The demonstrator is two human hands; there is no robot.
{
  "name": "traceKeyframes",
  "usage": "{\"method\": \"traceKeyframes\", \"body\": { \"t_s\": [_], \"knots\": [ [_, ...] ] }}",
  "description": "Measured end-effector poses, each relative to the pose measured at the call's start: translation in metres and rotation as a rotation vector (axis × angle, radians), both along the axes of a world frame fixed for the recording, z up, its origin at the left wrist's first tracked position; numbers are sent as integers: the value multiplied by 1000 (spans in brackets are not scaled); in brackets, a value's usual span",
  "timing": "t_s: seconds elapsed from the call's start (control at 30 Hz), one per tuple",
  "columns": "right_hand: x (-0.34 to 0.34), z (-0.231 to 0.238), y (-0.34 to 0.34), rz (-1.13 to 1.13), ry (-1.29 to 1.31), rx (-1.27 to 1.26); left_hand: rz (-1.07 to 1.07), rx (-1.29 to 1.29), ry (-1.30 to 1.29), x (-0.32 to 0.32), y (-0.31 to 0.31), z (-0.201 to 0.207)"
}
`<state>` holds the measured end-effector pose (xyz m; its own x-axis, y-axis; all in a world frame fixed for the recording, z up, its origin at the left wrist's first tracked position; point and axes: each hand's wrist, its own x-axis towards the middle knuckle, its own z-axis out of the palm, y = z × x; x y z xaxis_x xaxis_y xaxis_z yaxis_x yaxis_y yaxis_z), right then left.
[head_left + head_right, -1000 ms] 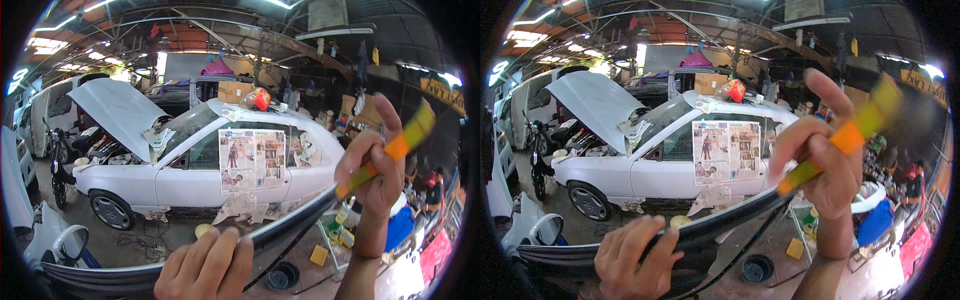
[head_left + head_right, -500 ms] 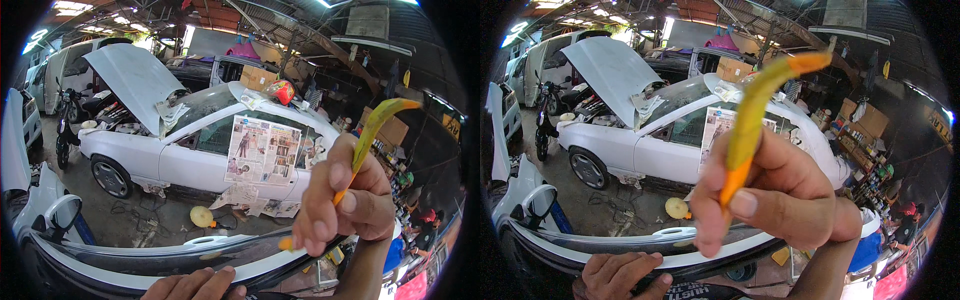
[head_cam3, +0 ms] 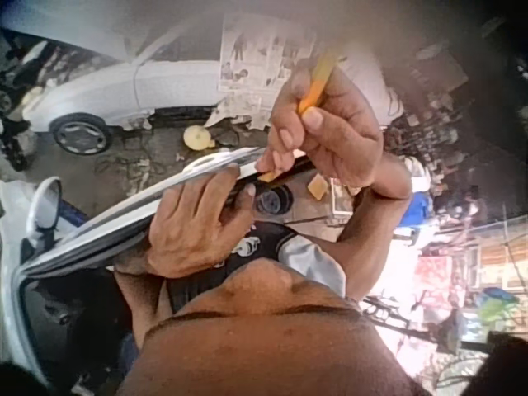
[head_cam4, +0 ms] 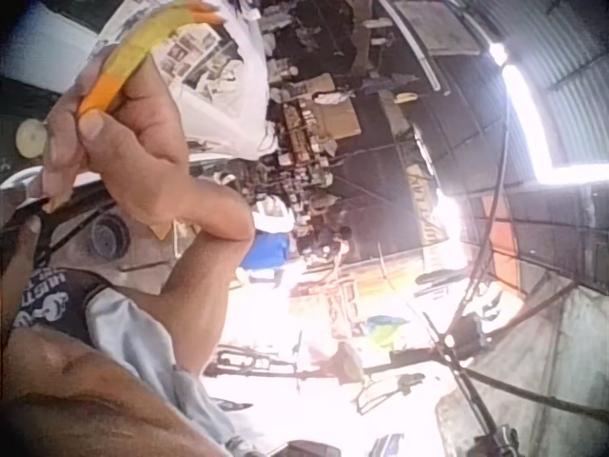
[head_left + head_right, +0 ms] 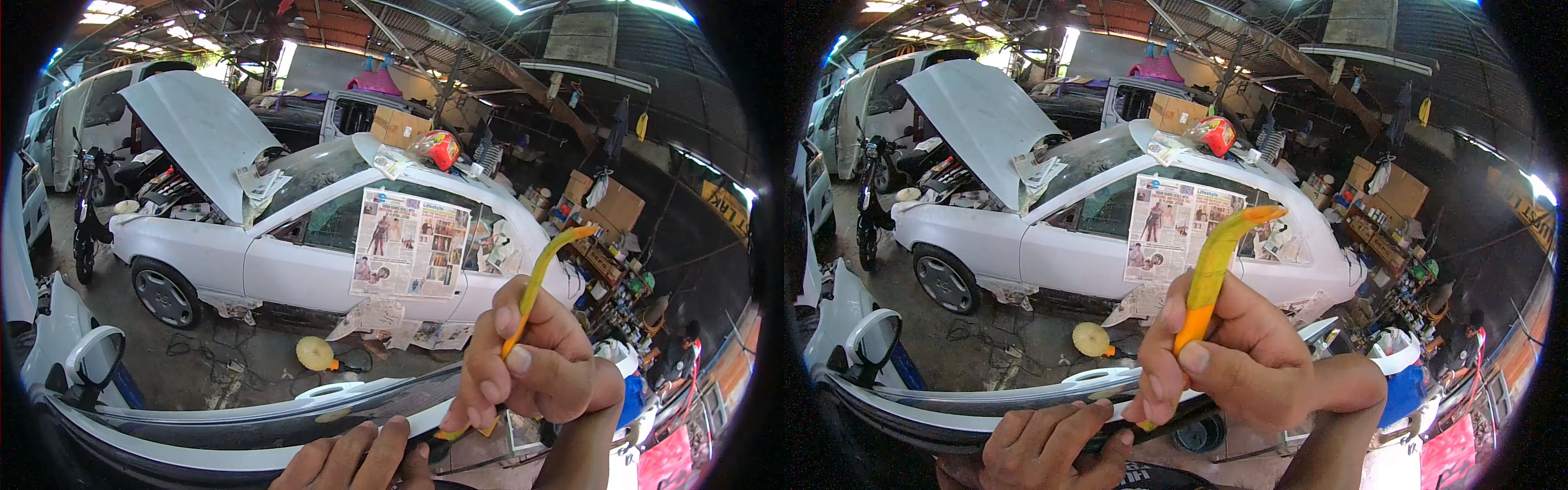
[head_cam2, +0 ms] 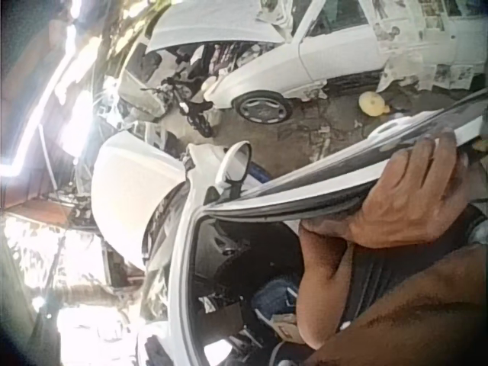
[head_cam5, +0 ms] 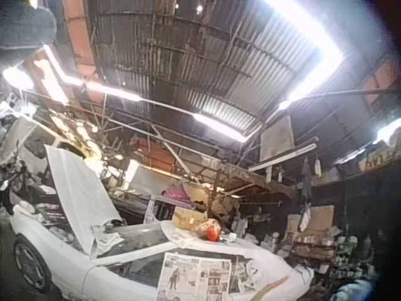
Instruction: The person tucks the rubber weatherstripping into the car door frame around the window using a plastic pry tool.
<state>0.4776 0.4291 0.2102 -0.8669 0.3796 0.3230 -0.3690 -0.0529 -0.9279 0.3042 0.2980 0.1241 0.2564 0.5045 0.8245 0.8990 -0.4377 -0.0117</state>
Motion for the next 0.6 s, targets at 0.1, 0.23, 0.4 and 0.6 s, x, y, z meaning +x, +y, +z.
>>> {"method": "traceKeyframes", "body": {
  "t_s": [0.1,0.23,0.4,0.6],
  "knots": [
    [-5,-5,4,21,9,14,4,-15,10,-2,1,0],
    [-9,-7,2,2,-26,37,-6,-12,30,-5,2,-1],
    [-14,-14,-1,64,18,200,-5,17,60,-3,3,-7],
    [-14,-16,2,73,9,159,80,149,62,-14,-19,-10]
  ]
}}
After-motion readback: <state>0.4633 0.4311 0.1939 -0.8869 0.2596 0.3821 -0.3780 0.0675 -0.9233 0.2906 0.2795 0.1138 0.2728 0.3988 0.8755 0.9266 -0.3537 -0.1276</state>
